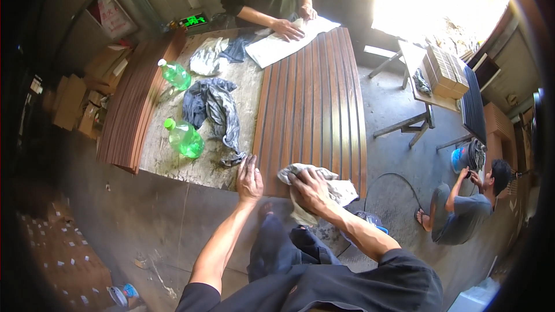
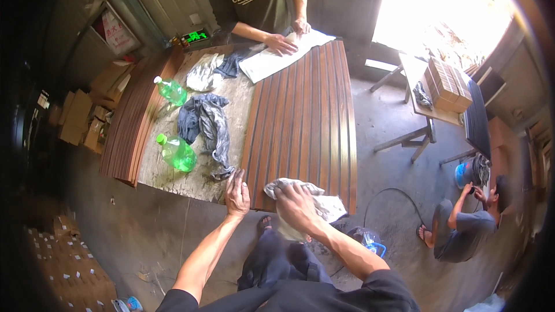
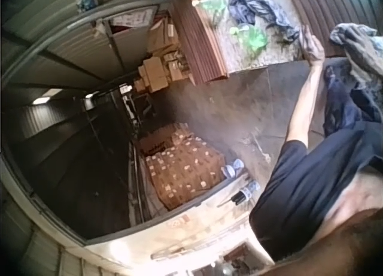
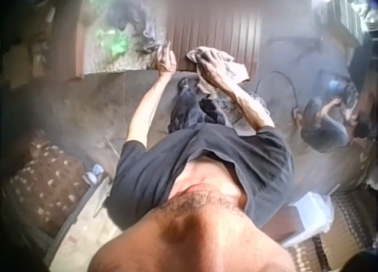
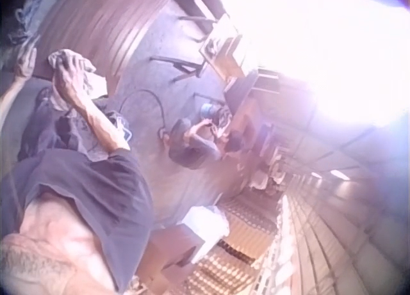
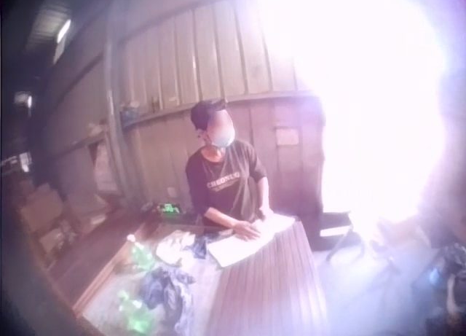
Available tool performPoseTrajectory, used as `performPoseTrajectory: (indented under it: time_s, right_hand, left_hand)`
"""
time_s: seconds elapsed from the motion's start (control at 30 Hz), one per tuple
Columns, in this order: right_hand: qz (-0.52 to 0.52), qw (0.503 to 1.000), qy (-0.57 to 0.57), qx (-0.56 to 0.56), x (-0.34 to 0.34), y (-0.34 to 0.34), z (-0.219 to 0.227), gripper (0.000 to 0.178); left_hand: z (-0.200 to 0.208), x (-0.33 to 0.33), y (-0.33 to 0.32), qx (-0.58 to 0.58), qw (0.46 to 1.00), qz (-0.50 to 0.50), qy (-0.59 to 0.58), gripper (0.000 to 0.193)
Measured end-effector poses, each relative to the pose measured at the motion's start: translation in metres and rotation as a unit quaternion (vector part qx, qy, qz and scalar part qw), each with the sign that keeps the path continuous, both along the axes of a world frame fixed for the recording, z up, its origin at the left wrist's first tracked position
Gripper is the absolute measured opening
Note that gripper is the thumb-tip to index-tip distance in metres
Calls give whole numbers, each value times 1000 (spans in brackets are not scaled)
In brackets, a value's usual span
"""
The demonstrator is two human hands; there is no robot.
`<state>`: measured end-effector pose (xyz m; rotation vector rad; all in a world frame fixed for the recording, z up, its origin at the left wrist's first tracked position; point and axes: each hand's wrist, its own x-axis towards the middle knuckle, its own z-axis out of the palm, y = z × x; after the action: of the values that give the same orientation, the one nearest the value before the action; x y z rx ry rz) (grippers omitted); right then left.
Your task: The person wipes wooden panels with a cloth and applies liquid from a plastic bottle to the surface.
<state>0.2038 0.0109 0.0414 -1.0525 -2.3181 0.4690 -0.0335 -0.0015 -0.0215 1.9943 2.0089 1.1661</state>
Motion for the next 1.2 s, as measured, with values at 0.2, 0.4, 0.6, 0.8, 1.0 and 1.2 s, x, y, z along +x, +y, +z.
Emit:
performPoseTrajectory:
  time_s: [0.2,0.4,0.6,0.8,1.0,1.2]
  right_hand:
    - [-150,988,-7,15,-9,101,-6,28]
    - [-32,999,8,2,-12,25,-2,32]
    - [-77,995,9,65,15,87,-18,30]
    - [-159,987,-3,34,-5,106,-29,27]
    - [-25,999,-3,31,7,26,-4,36]
    - [-176,984,-42,1,-34,166,-14,29]
  left_hand:
    - [2,13,4,-4,1000,-17,0,44]
    - [5,-5,0,-7,1000,-2,17,41]
    - [4,0,12,11,1000,-18,17,42]
    - [-1,-2,4,8,999,-30,25,42]
    - [6,0,4,9,999,-21,40,42]
    - [2,11,14,3,1000,-19,18,42]
